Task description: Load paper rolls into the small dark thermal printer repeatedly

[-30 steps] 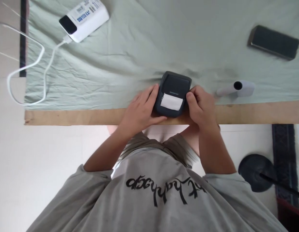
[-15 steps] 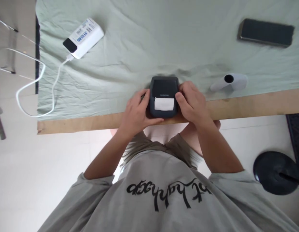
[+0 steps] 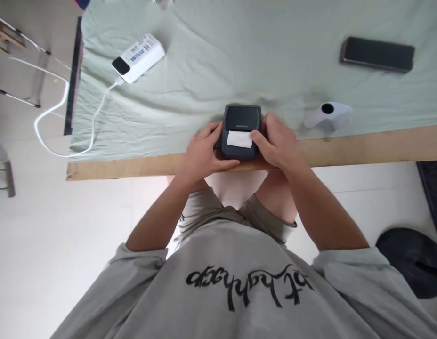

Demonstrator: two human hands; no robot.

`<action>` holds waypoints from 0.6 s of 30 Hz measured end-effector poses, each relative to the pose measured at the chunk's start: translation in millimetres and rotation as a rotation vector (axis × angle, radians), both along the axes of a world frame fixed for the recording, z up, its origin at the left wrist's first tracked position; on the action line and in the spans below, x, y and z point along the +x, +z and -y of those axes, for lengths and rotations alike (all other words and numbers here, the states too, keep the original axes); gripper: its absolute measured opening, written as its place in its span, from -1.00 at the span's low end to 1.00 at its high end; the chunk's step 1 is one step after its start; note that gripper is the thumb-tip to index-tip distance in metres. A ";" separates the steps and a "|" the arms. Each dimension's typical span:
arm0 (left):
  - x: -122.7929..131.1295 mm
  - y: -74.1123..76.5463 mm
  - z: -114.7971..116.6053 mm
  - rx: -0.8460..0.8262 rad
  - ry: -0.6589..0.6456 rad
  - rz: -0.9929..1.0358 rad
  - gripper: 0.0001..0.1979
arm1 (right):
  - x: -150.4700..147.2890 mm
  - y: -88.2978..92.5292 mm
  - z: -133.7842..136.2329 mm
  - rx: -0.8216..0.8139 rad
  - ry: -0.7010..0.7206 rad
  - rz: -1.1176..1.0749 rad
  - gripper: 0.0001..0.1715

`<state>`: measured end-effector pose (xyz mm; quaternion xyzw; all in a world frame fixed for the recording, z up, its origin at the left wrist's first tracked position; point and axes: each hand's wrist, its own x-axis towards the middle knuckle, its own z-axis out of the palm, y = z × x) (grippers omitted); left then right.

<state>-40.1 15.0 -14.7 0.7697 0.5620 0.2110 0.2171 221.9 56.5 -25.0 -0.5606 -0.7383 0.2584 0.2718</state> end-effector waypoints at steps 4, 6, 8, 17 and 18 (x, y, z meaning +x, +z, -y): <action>1.7 -1.6 1.8 -0.007 0.027 -0.022 0.32 | 1.7 6.8 -5.9 -0.016 -0.011 -0.106 -0.48; 2.3 -0.4 2.3 -0.002 0.022 -0.045 0.29 | 0.4 17.6 -11.2 -0.020 -0.011 -0.158 -0.49; 2.9 2.1 2.9 0.006 0.004 -0.069 0.22 | -3.1 33.0 -16.5 -0.007 -0.006 -0.207 -0.55; 0.4 7.9 2.3 -0.006 0.002 -0.094 0.24 | -15.5 60.8 -32.2 0.137 0.114 0.085 -0.86; -1.1 8.4 1.5 -0.007 -0.019 -0.088 0.23 | -14.8 58.4 -36.8 0.123 0.134 0.102 -0.86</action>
